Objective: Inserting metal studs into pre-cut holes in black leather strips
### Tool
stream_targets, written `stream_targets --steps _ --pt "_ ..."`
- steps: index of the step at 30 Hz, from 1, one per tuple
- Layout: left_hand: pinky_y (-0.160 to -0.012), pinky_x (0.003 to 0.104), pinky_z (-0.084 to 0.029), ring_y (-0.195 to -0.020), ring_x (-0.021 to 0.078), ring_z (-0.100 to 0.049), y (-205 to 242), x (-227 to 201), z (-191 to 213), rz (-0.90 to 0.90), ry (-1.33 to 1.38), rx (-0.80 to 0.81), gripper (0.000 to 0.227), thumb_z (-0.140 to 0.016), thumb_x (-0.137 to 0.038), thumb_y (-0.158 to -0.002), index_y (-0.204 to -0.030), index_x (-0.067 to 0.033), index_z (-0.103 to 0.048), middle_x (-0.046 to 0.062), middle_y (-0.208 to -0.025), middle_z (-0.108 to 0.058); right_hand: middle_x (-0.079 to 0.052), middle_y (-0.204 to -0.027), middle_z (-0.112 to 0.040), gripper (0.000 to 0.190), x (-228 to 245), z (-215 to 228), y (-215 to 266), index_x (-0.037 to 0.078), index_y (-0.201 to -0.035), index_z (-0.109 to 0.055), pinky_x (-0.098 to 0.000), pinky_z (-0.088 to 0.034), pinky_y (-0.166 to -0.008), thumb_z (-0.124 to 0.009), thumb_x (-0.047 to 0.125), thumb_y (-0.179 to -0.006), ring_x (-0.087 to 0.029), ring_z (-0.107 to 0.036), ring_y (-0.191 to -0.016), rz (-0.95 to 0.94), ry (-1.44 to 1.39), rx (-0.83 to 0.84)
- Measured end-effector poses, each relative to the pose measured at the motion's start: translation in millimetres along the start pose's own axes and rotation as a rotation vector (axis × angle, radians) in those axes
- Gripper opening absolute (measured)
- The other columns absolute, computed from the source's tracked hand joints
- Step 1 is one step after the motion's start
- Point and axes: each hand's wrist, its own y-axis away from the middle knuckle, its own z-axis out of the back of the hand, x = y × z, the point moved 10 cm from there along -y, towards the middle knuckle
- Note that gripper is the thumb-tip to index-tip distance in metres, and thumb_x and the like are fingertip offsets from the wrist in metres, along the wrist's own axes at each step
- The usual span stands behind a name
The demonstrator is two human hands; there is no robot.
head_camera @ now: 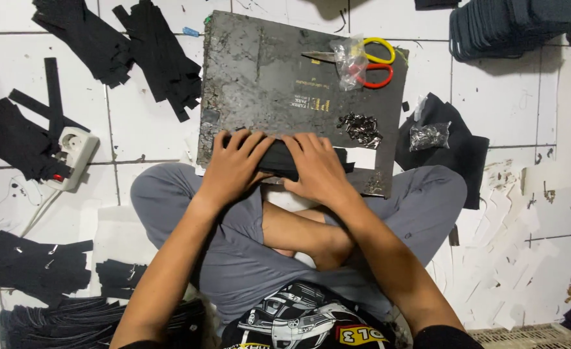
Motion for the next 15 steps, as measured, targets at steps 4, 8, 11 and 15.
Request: stream_targets --steps 4,8,11,15 --pt "-0.097 0.055 -0.04 -0.12 0.0306 -0.054 1.8 0.4 -3.9 0.002 -0.01 0.0 0.085 -0.087 -0.042 -0.065 -0.141 -0.0171 -0.056 0.007 -0.134 -0.059 -0.018 -0.122 -0.059 0.094 -17.9 9.3 23.2 0.004 -0.146 -0.049 -0.0515 -0.039 -0.1 -0.084 0.042 -0.068 -0.036 -0.053 -0.124 -0.037 0.003 -0.05" --pt "-0.095 0.053 -0.04 -0.117 0.0301 -0.055 -1.0 -1.6 8.6 0.004 -0.036 -0.089 0.073 -0.081 -0.045 -0.074 -0.137 -0.0154 -0.057 0.008 -0.127 -0.059 -0.013 -0.118 -0.064 0.087 -33.5 18.0 36.2 0.007 -0.143 -0.054 -0.0448 -0.044 -0.097 -0.085 0.029 -0.065 -0.032 -0.059 -0.117 0.004 -0.044 -0.137" --pt "-0.096 0.052 -0.039 -0.118 0.0299 -0.054 -1.4 -4.4 18.6 0.024 -0.007 -0.096 0.079 -0.081 -0.051 -0.073 -0.14 -0.0159 -0.057 0.008 -0.125 -0.059 -0.012 -0.119 -0.065 0.084 -37.7 16.8 41.7 0.008 -0.143 -0.055 -0.0425 -0.044 -0.097 -0.085 0.024 -0.067 -0.03 -0.059 -0.119 0.021 -0.074 -0.175" --pt "-0.099 0.052 -0.035 -0.127 0.0314 -0.05 -3.7 -7.0 33.5 0.044 0.063 -0.131 0.091 -0.078 -0.062 -0.077 -0.148 -0.0128 -0.052 0.011 -0.136 -0.057 -0.019 -0.133 -0.058 0.093 -35.9 21.4 46.7 0.003 -0.147 -0.048 -0.0485 -0.039 -0.103 -0.087 0.029 -0.067 -0.036 -0.053 -0.13 -0.001 -0.082 -0.197"
